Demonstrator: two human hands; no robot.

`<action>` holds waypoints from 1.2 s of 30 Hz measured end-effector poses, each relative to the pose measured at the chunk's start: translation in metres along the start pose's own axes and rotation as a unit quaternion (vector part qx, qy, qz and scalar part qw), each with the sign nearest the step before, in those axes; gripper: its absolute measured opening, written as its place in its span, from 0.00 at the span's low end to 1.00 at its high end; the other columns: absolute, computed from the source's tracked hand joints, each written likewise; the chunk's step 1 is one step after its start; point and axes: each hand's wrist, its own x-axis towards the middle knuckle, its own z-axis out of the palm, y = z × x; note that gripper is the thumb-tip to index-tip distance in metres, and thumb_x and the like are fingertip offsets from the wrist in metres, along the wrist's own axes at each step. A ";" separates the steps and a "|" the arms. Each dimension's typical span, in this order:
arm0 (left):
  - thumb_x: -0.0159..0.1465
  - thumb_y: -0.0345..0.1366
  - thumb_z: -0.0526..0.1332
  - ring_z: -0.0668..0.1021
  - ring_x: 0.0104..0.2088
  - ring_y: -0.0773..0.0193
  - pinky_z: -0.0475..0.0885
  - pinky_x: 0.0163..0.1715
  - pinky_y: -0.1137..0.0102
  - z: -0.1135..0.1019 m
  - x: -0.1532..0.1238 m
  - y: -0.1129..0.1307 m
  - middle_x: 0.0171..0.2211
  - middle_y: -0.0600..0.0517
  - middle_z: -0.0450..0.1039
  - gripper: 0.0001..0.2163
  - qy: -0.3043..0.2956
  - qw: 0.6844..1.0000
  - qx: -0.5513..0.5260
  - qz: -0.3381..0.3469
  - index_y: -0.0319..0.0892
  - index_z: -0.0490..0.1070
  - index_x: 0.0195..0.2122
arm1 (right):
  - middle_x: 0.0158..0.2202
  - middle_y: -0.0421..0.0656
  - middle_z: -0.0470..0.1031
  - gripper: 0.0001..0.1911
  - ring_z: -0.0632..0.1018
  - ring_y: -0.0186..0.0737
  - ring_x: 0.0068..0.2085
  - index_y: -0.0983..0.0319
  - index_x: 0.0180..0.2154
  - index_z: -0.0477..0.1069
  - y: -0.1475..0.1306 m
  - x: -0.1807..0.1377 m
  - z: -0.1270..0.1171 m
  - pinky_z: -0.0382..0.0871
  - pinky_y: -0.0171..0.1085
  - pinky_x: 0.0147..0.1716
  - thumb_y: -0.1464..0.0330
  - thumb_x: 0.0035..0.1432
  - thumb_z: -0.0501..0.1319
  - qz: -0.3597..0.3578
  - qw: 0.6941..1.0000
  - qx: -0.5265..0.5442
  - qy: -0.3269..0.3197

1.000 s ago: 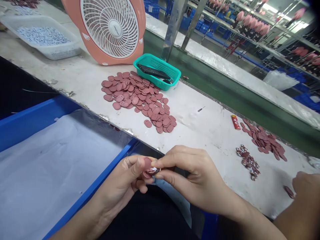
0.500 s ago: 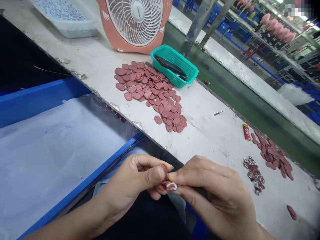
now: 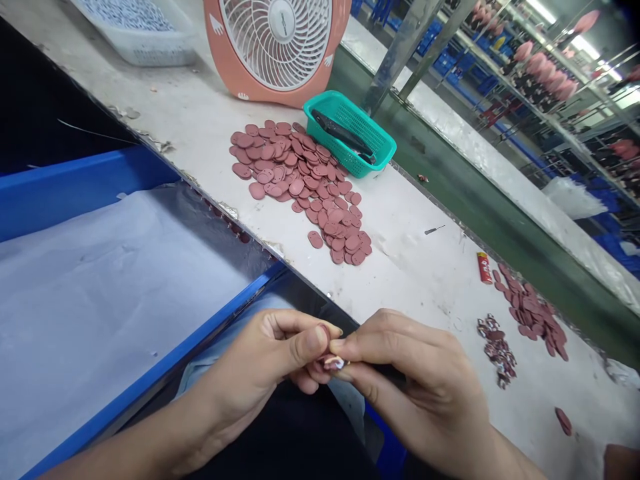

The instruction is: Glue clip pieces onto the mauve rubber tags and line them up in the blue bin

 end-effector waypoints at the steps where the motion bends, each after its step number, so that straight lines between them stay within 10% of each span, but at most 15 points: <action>1: 0.53 0.52 0.74 0.68 0.20 0.72 0.68 0.22 0.79 -0.001 0.000 0.000 0.20 0.53 0.73 0.16 -0.001 1.000 0.000 0.000 0.42 0.83 0.26 | 0.33 0.42 0.82 0.11 0.82 0.32 0.33 0.63 0.44 0.77 0.000 0.000 0.000 0.79 0.29 0.35 0.79 0.60 0.67 0.002 1.000 -0.001 -0.002; 12: 0.53 0.52 0.74 0.71 0.22 0.71 0.69 0.17 0.82 -0.011 0.007 -0.002 0.22 0.53 0.72 0.16 -0.018 0.999 -0.009 -0.027 0.43 0.84 0.27 | 0.42 0.42 0.79 0.27 0.78 0.33 0.36 0.59 0.58 0.70 0.006 0.000 0.000 0.77 0.30 0.36 0.71 0.58 0.70 0.033 0.999 0.017 -0.027; 36: 0.50 0.56 0.74 0.73 0.25 0.69 0.70 0.16 0.82 -0.022 0.007 -0.003 0.25 0.51 0.72 0.22 0.005 0.998 -0.042 -0.052 0.38 0.81 0.28 | 0.32 0.41 0.80 0.11 0.80 0.33 0.31 0.56 0.45 0.81 0.020 0.005 0.014 0.76 0.30 0.31 0.73 0.61 0.67 0.041 0.999 0.036 -0.002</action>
